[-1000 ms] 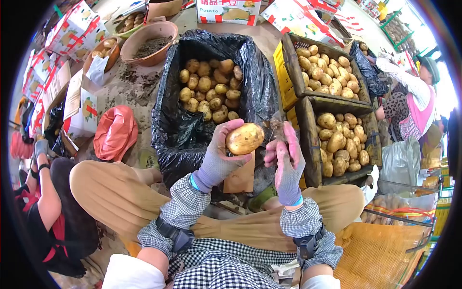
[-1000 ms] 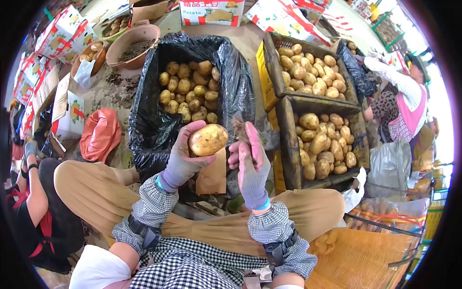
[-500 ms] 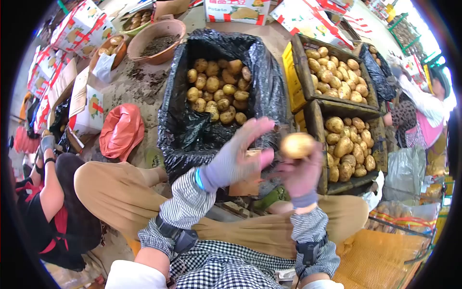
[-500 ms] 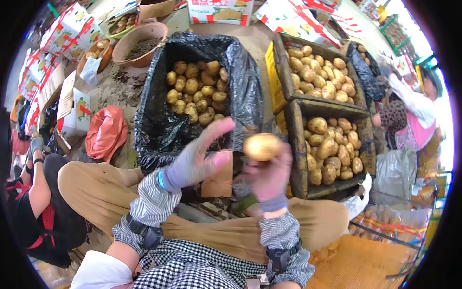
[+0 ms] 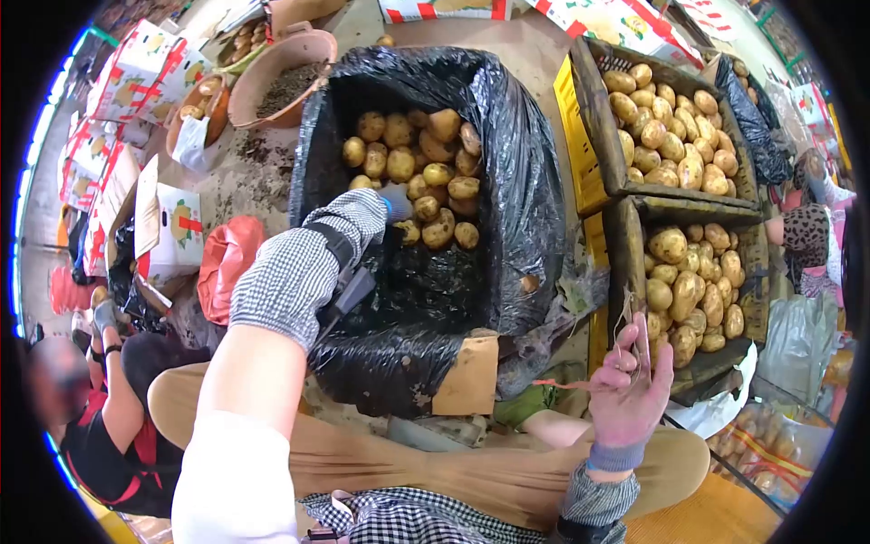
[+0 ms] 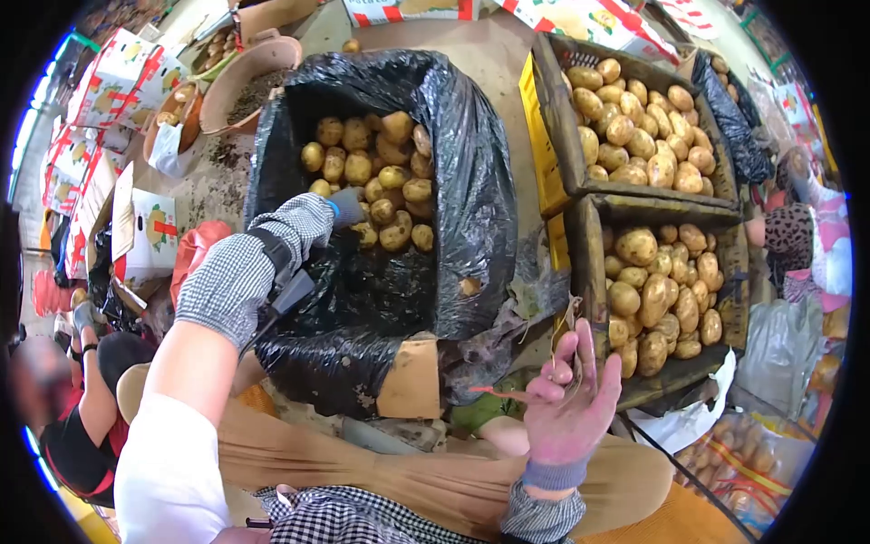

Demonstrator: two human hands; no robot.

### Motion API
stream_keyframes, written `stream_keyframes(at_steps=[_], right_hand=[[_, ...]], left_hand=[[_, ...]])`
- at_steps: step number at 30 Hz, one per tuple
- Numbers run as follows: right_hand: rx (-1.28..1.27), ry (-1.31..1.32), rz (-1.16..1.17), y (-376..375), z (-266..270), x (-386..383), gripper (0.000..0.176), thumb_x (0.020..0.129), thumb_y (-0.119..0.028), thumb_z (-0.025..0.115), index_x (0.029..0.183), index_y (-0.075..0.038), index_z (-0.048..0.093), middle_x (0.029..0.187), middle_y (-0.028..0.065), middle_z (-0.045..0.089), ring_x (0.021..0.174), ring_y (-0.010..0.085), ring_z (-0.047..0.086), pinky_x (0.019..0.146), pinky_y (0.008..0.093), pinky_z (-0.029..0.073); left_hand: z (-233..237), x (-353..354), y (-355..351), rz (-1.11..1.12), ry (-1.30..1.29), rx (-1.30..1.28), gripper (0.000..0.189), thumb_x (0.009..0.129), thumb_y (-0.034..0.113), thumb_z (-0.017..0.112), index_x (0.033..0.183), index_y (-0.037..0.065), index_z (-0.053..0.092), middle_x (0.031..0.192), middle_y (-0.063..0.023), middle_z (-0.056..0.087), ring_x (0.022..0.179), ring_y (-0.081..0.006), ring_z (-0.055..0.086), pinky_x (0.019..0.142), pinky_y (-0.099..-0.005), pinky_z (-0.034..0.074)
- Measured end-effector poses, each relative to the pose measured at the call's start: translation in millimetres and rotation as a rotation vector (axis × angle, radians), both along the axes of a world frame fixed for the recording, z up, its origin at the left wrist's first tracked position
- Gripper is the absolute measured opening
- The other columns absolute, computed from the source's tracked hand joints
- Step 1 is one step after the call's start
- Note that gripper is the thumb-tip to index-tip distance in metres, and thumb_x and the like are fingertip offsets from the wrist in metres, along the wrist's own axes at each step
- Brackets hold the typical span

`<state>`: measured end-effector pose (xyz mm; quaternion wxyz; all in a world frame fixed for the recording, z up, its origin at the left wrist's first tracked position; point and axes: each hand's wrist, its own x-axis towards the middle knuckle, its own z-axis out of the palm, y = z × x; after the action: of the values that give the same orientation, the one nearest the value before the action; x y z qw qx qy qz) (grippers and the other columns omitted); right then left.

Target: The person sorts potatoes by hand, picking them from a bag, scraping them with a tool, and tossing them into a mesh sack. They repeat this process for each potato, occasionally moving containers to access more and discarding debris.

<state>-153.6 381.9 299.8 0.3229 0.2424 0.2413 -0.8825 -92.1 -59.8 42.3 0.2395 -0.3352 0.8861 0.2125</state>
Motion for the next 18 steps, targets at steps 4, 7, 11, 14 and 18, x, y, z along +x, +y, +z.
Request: stream_keyframes(at_steps=[4,7,11,14,18], right_hand=[[0.171,0.037,-0.072,-0.4,12.5,1.4,0.052,0.097,-0.043,0.043,0.131,-0.004,0.048,0.104,0.0099,0.063,0.066,0.0134,0.053,0.050,0.0228,0.041],[0.198,0.134,-0.021,0.3,10.5,2.7,0.049,0.097,-0.036,0.048,0.134,-0.005,0.045,0.108,0.0085,0.060,0.067,0.0100,0.048,0.048,0.0193,0.038],[0.213,-0.013,-0.044,-6.1,8.9,0.8,0.051,0.097,-0.042,0.045,0.131,-0.003,0.048,0.102,0.0096,0.062,0.066,0.0137,0.051,0.048,0.0243,0.038],[0.237,-0.039,-0.062,-2.9,7.6,0.2,0.051,0.096,-0.041,0.047,0.130,-0.004,0.049,0.102,0.0085,0.062,0.065,0.0130,0.050,0.049,0.0238,0.038],[0.249,0.007,-0.048,-1.7,13.7,4.1,0.049,0.096,-0.040,0.048,0.129,-0.003,0.050,0.100,0.0074,0.061,0.067,0.0126,0.050,0.050,0.0230,0.038]], left_hand=[[-47.2,3.7,-18.8,0.182,0.090,0.219,0.066,0.071,0.031,0.069,0.126,0.000,0.051,0.123,-0.0271,0.055,0.117,-0.0384,0.053,0.099,-0.0389,0.043],[-33.9,4.0,-13.8,0.231,0.066,0.356,0.071,0.067,0.035,0.075,0.125,0.001,0.052,0.124,-0.0275,0.054,0.117,-0.0386,0.053,0.098,-0.0399,0.044],[-12.5,-3.0,42.9,0.110,-0.287,-0.015,0.087,0.063,0.044,0.077,0.133,0.005,0.044,0.135,-0.0253,0.044,0.125,-0.0398,0.044,0.103,-0.0429,0.039],[-6.1,-5.7,63.1,0.153,-0.307,-0.070,0.081,0.068,0.044,0.074,0.132,0.004,0.046,0.133,-0.0235,0.048,0.124,-0.0389,0.046,0.102,-0.0409,0.039],[10.5,3.9,73.7,0.132,-0.362,-0.058,0.083,0.067,0.041,0.076,0.134,0.003,0.043,0.130,-0.0227,0.051,0.122,-0.0367,0.048,0.100,-0.0407,0.041]])
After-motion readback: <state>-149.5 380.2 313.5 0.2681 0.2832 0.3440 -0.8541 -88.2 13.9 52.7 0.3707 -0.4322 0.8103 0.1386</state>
